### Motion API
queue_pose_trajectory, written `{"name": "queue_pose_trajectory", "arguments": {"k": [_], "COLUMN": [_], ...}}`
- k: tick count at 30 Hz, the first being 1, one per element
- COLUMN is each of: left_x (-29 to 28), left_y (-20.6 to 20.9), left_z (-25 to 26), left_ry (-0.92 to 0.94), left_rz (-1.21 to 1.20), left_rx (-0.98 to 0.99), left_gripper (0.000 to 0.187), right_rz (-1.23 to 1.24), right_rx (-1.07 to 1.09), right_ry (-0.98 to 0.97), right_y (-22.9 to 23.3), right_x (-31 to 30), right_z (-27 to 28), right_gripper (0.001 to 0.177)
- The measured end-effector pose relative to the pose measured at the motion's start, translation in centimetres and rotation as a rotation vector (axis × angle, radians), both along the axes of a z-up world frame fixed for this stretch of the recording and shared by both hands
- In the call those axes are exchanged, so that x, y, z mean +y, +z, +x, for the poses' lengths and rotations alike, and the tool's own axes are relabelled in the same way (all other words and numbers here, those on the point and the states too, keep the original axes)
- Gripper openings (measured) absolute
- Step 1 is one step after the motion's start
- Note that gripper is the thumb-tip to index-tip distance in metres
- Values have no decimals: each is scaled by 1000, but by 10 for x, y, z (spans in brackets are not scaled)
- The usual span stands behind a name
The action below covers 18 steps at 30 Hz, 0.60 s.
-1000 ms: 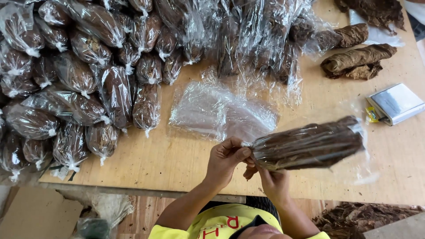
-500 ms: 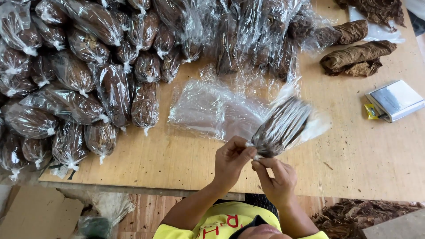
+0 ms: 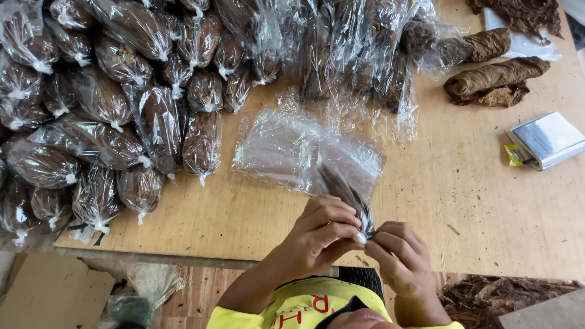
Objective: The person places a brown fibrous bundle into a clear plastic bag, folds the opening, and ties it with a white twist tie. The person repeats this process for another bundle, placing each finished package on a growing pile on the table.
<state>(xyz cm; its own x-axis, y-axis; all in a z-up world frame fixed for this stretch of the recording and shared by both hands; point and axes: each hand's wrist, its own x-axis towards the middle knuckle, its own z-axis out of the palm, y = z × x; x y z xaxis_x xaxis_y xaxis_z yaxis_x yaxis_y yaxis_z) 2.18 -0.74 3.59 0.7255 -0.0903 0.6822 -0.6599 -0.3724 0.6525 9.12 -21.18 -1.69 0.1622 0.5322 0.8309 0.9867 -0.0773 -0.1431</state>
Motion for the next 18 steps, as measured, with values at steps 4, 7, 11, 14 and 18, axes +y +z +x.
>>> {"name": "queue_pose_trajectory", "arguments": {"k": [4,7,11,14,18], "left_x": [6,11,12,13,8], "left_y": [-12,-19,-28,-30,-34], "left_z": [3,5,12,12,9], "left_ry": [-203,-430,-539,-612,-750], "left_rz": [-107,-281,-420,-423,-519], "left_rx": [119,451,593,616,707], "left_gripper": [15,9,7,8,10], "right_rz": [41,83,110,109,14], "right_rx": [-45,-82,48,122,247], "right_ry": [37,89,153,139,253], "right_y": [17,23,25,42,60], "right_x": [3,8,12,14,6], "right_z": [3,3,-2,-14,-20], "right_gripper": [11,4,12,14,21]}}
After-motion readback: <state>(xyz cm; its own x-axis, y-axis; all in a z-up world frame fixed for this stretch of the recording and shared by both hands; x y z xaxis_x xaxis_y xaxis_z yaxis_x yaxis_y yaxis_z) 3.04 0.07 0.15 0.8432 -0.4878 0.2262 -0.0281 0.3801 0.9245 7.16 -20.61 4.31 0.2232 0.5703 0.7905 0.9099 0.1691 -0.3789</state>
